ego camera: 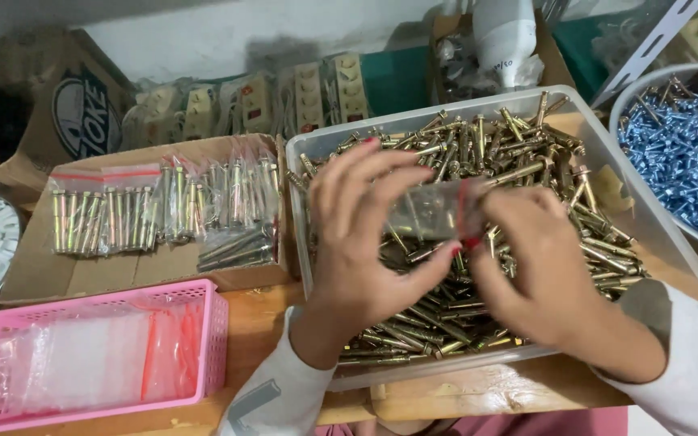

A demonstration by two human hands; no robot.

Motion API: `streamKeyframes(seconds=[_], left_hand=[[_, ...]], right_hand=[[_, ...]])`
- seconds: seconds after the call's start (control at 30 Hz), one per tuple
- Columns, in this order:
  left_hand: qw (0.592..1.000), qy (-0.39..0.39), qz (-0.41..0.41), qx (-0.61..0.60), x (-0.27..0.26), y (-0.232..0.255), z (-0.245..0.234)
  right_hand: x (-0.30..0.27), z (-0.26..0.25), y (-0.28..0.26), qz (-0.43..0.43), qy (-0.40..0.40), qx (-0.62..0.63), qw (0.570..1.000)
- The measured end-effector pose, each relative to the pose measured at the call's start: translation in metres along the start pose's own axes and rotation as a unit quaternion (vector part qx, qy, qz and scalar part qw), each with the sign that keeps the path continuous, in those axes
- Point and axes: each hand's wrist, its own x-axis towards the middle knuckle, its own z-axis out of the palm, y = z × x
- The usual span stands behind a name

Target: The person picks up several metal bolts from a plastic bin and places them into small red-sealed plastic bags.

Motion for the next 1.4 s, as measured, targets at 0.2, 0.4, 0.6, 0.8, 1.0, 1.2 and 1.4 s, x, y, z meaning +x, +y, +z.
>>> streamKeyframes(seconds=[0.2,0.4,0.6,0.8,1.0,1.2,1.4], left_hand=[[0.974,-0.222,-0.007,0.047,-0.002,-0.008,0.003],[0.973,-0.225,-0.037,-0.032,-0.001,-0.004,-0.002],[0.986,-0.159,0.041,0.024,0.004,0.008,0.0],[0.973,-0.228,0.025,0.02,-0.001,0.003,0.002],[0.967,-0.244,-0.054,0.046,0.001,0.005,0.002],[0.97,-0.23,-0.063,0.035,0.001,0.006,-0.001],[0.968,-0.243,-0.06,-0.025,0.001,0.001,-0.001]], right_hand=[[0.004,0.001,-0.01,-0.091,-0.045,-0.094,0.99],[0.001,0.002,-0.01,-0.17,-0.061,-0.017,0.983],[0.0,-0.002,-0.012,-0.179,-0.04,-0.003,0.983],[-0.001,0.0,-0.012,-0.19,-0.126,0.073,0.971],[0.007,-0.019,0.002,-0.171,-0.143,0.078,0.972],[0.004,-0.058,0.067,-0.06,-0.073,-0.091,0.991],[0.003,-0.061,0.086,0.196,-0.387,-0.194,0.88]])
